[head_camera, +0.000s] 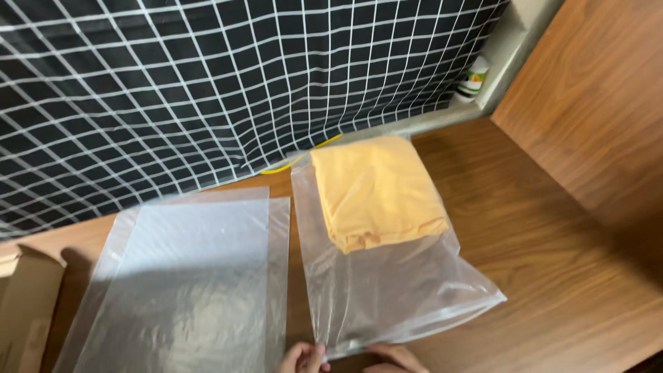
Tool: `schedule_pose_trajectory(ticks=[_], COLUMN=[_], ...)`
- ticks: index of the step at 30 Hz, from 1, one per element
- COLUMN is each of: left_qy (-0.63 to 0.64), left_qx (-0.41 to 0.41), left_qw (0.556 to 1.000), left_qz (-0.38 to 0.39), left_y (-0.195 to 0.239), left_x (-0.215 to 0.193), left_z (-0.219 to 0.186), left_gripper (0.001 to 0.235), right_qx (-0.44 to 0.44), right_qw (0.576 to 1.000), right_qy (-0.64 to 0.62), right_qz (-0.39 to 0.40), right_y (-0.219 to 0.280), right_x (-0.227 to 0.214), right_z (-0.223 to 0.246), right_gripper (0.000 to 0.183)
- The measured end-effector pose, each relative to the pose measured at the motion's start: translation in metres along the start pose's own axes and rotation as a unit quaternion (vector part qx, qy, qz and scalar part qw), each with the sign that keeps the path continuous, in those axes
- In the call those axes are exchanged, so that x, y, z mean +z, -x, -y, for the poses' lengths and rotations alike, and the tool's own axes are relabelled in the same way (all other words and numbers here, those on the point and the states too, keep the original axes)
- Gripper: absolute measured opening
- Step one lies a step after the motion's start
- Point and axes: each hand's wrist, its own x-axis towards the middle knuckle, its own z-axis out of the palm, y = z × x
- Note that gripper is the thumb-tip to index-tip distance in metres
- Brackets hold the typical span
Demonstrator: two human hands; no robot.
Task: The person folds a yellow shirt on a wooden surface, places it into a clear plastic bag, and puts the bagged shirt into a cardboard box. The person then retrieves a white shirt from a clothing rack and begins to fold it.
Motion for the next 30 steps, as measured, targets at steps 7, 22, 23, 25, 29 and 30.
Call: schedule_pose_trajectory(ticks=[7,22,23,25,29,30], left_qy=[-0.096,-0.129,-0.123,-0.123,-0.082,-0.083], left_qx=[0.171,0.324,0.335,0.342,0.304,0.304], left_qw=[0.98,0.937,0.934,0.931,0.949,0.949], left_qz=[0.023,0.03,0.026,0.03,0.022,0.021], left_y=[0.024,0.02,0.022,0.023,0.019,0.019], left_x=[-0.016,-0.017,-0.016,-0.016,-0.016,-0.016], left_z=[0.0,0.014,0.013,0.013,0.019,0.019], left_gripper=[0.03,0.029,0.028,0.029,0.034,0.034], right_qx=[0.149,0.091,0.081,0.074,0.022,0.022], right_qw=[0.987,0.975,0.974,0.979,0.983,0.983], right_qy=[0.022,-0.197,-0.204,-0.179,-0.073,-0.074], right_qz=[0.062,-0.038,-0.048,-0.07,-0.167,-0.167], right_y=[0.032,-0.006,-0.007,-0.006,0.0,0.003], right_x=[0.081,0.098,0.099,0.1,0.094,0.088], right_z=[0.065,0.004,0.0,0.001,0.012,0.016], right_gripper=[0.029,0.039,0.039,0.036,0.045,0.045])
